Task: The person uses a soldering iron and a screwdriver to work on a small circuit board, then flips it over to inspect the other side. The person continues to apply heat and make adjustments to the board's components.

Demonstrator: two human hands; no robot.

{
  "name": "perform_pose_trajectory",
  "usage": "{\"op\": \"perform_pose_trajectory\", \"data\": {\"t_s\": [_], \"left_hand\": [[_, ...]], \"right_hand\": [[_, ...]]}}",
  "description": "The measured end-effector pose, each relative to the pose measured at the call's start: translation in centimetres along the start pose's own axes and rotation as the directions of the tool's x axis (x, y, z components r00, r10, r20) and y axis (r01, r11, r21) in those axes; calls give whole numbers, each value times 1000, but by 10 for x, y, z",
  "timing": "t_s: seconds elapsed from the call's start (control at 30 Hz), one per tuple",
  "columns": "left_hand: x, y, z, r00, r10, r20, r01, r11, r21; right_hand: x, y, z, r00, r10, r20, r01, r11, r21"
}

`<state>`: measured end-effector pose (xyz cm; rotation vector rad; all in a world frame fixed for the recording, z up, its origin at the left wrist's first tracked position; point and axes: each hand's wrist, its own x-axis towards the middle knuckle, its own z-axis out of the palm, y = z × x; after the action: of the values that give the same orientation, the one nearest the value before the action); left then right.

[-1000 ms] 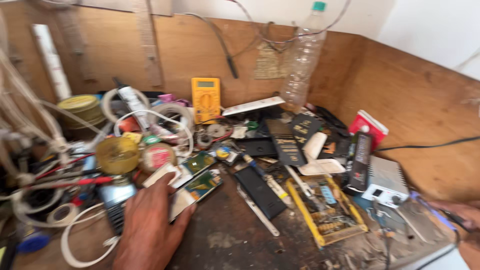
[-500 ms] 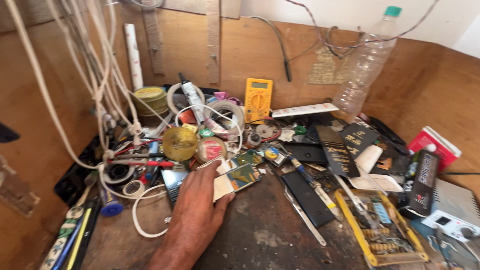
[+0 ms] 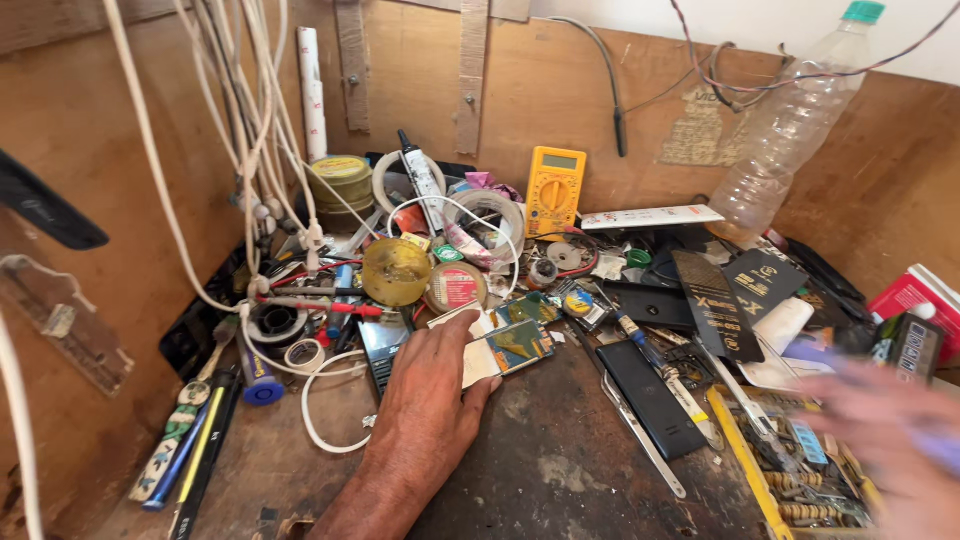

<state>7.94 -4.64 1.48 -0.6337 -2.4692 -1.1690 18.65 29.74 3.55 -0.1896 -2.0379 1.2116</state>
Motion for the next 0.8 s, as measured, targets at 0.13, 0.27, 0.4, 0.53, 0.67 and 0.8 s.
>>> {"op": "perform_pose_trajectory", "data": {"t_s": [0.13,0.27,0.4,0.53,0.67,0.8], "left_hand": [[-1,-1,-2,999,35,-38,-36,999,-30],[-1,-3,-4,1000,9,-23,-10,999,-40],[-1,-2,-5,999,-33,10,33,996,-79],[1,-3,-5,1000,-2,15,3,998,-59],[1,-4,-5,1000,-7,26,9,998,-69],[1,-5,-7,999,1,50,3,996,-92]], "right_hand": [[-19,18,70,989,79,125,-120,925,361],[-14,12,113,939,46,341,-209,864,457],[-18,-12,125,868,134,479,-312,896,315],[-25,-14,129,871,207,446,-297,945,140],[-24,4,128,903,186,387,-276,942,192],[-21,23,127,912,111,394,-200,961,193]]}}
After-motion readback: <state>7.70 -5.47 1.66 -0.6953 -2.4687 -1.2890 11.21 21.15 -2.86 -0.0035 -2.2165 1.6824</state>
